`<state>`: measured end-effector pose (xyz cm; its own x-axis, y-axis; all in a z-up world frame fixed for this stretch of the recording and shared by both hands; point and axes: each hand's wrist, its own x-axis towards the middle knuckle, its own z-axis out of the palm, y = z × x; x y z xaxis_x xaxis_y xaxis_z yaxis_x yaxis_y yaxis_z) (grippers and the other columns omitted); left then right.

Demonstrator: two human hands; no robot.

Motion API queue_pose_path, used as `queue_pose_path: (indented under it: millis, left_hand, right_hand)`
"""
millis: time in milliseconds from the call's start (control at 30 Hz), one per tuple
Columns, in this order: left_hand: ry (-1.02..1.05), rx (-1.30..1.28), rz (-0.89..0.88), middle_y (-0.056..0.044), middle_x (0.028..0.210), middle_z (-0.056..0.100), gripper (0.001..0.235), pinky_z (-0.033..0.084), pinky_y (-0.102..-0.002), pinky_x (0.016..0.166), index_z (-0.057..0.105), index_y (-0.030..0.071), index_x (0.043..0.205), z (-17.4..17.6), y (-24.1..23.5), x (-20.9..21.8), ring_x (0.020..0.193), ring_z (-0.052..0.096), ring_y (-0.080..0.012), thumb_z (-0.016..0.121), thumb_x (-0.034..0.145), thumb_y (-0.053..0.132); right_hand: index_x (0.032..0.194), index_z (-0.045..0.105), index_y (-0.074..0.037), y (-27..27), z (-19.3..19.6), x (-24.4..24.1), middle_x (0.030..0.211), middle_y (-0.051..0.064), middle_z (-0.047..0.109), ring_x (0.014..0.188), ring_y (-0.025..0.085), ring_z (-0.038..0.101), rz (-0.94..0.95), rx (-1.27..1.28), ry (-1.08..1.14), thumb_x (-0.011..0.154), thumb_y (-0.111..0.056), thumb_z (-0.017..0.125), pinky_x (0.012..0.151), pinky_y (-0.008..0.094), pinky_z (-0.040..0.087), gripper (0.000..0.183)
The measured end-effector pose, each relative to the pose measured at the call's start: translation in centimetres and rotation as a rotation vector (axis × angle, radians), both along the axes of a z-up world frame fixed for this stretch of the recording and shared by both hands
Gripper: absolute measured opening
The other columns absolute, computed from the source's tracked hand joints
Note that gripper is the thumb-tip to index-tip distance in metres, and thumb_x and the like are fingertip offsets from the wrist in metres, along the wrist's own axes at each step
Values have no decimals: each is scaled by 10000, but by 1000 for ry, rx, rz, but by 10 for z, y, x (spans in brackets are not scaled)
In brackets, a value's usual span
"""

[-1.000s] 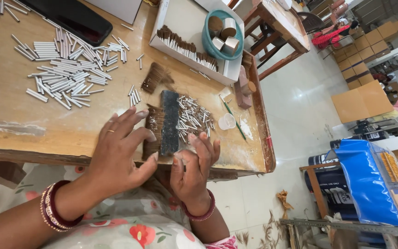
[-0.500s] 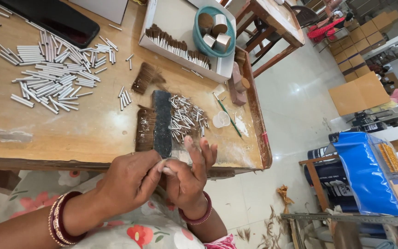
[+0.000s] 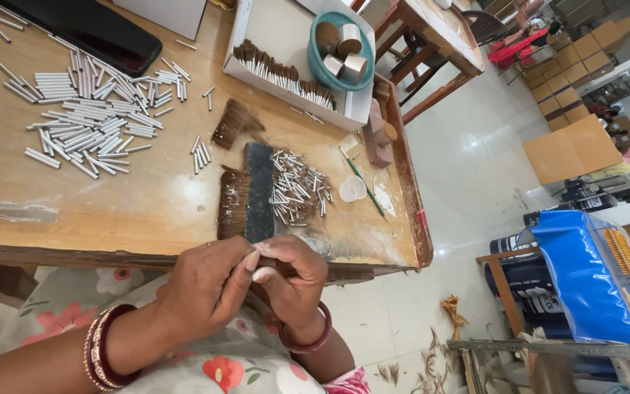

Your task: Assembling small industrial brushes by inserting metal pins and material into handles.

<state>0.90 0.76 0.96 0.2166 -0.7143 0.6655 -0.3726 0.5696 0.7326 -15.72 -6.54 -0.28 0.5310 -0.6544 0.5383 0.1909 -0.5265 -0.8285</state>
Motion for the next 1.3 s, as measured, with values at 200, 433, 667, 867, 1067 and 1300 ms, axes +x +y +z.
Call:
queue_pose_path:
  millis: [200,433,667,867,1067,1300]
  left_hand:
    - [94,130,-44,-178,697,528,211,430,-447,537,563,22,846,-12,-3,-1,611,567,-385,555,1020,142]
    - [-628,431,278,-134,815,651,151,522,-492,612,626,78,936,16,-36,76,765,651,-359,612,906,225]
    - [-983,364,686,-125,1006,631,146,506,-460,795,703,62,880,-3,-70,148,1026,630,-311,640,755,105]
    - [-544,323,273,-173,957,646,163,506,-470,772,673,7,1007,19,-53,88,928,629,-383,616,857,37]
    - [362,282,-374,-94,925,662,158,499,-320,744,652,10,1073,6,-33,15,855,627,-199,648,987,143]
    - [1177,506,-661,-47,892,753,200,529,-250,849,621,58,1040,5,-18,-11,886,691,-86,681,950,226]
  right_hand:
    - [994,650,-4,-5,-23,17,1005,114,713,890,179,693,-219,-267,-77,1025,-159,758,798,289,563,191]
    - [1002,532,-49,-13,-31,21,950,77,563,770,128,552,-345,-363,-159,1095,-267,579,690,239,485,242]
    - [1022,518,-27,-12,-17,11,1003,88,541,774,100,521,-389,-308,-181,1093,-315,595,678,232,471,307]
    - [1016,548,-25,-10,-8,12,967,67,553,764,87,511,-393,-295,-98,1083,-345,609,676,220,445,333]
    - [1013,551,-19,-3,-11,25,949,70,550,771,114,534,-234,-70,-267,1059,-304,672,697,254,449,313]
    - [1001,548,-12,3,-17,32,977,86,567,829,139,541,-279,15,-481,1049,-280,691,744,266,448,308]
